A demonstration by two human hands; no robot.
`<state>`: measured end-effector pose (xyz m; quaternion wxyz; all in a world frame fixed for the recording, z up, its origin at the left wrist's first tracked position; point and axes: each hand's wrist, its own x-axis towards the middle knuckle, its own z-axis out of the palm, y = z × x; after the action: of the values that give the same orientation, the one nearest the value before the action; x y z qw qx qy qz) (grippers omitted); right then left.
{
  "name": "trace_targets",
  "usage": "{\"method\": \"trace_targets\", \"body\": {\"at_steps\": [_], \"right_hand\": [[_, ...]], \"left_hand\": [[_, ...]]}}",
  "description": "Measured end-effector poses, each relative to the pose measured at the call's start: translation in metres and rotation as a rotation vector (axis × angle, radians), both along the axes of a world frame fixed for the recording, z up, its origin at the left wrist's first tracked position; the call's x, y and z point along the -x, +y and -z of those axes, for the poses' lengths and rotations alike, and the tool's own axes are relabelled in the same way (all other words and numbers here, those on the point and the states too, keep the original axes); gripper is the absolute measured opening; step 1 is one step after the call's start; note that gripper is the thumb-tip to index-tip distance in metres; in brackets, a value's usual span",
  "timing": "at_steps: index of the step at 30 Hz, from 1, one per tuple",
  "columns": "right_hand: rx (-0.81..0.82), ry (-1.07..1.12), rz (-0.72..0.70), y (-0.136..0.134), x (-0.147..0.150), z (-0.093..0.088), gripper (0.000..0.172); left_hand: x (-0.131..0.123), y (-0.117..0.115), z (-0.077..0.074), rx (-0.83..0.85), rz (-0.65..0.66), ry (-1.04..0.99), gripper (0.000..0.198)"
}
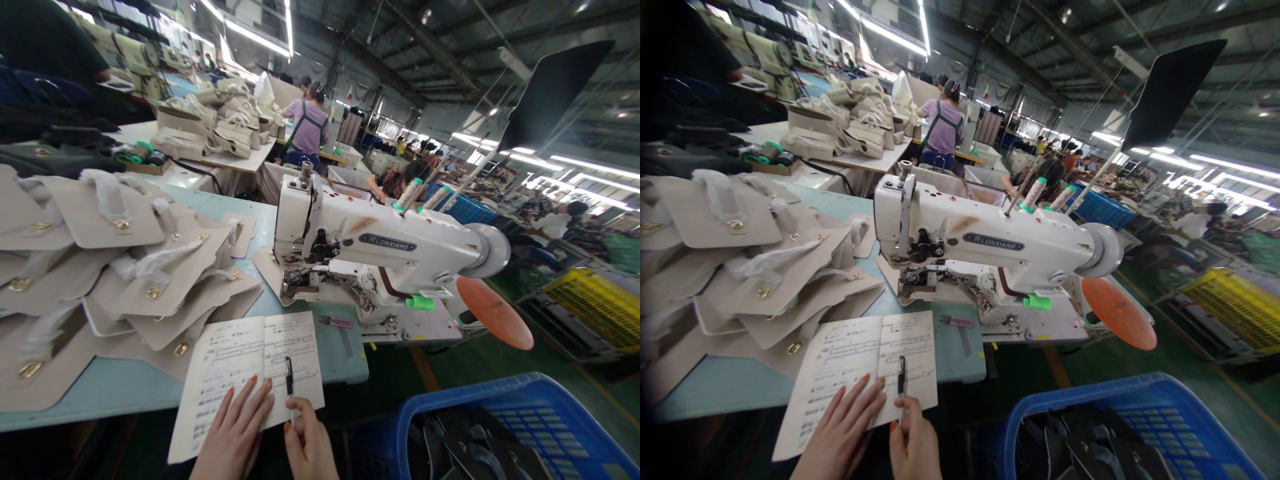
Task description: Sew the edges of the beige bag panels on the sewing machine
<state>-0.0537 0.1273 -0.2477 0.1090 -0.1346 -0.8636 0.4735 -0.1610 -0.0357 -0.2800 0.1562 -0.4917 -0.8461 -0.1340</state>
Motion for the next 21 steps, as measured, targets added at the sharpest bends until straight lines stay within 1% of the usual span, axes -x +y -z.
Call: {"method": "trace_targets", "body": {"at_steps": [2, 3, 4, 5, 7, 9, 11, 13, 15, 17, 18, 19, 21], "right_hand": [[-0.019, 0.011, -0.046, -0.002, 0.002, 0.002, 0.046], [-0.029, 0.010, -0.069, -0.003, 0.004, 0.004, 0.052], [-0.039, 0.004, -0.086, -0.005, 0.005, 0.005, 0.054], [-0.051, -0.006, -0.099, -0.007, 0.007, 0.005, 0.052], [-0.071, -0.033, -0.120, -0.013, 0.010, 0.005, 0.040], [-0.071, -0.065, -0.151, -0.020, 0.013, 0.001, 0.030], [-0.072, -0.096, -0.198, -0.026, 0.017, -0.006, 0.029], [-0.111, -0.112, -0.229, -0.028, 0.021, -0.018, 0.029], [-0.193, -0.097, -0.210, -0.026, 0.026, -0.033, 0.026], [-0.246, -0.030, -0.165, -0.024, 0.033, -0.052, 0.021], [-0.236, 0.014, -0.180, -0.024, 0.035, -0.062, 0.019], [-0.198, 0.052, -0.241, -0.026, 0.037, -0.072, 0.018], [-0.091, 0.092, -0.431, -0.036, 0.038, -0.093, 0.020]], "left_hand": [[0.000, -0.002, -0.001, -0.052, 0.029, -0.091, 0.053], [0.000, -0.004, -0.002, -0.099, 0.033, -0.160, 0.050], [0.000, -0.005, -0.003, -0.156, 0.025, -0.245, 0.047], [0.001, -0.006, -0.003, -0.222, 0.008, -0.338, 0.043], [0.001, -0.008, -0.004, -0.337, -0.027, -0.520, 0.039], [0.002, -0.008, -0.005, -0.390, -0.031, -0.672, 0.035], [0.005, -0.007, -0.007, -0.423, -0.055, -0.812, 0.035], [0.008, -0.006, -0.010, -0.499, -0.131, -0.962, 0.037], [0.012, -0.006, -0.013, -0.621, -0.230, -1.101, 0.041], [0.015, -0.007, -0.016, -0.721, -0.299, -1.215, 0.044], [0.017, -0.008, -0.018, -0.757, -0.324, -1.258, 0.045], [0.018, -0.009, -0.019, -0.774, -0.332, -1.297, 0.047], [0.021, -0.010, -0.021, -0.768, -0.333, -1.339, 0.050]]}}
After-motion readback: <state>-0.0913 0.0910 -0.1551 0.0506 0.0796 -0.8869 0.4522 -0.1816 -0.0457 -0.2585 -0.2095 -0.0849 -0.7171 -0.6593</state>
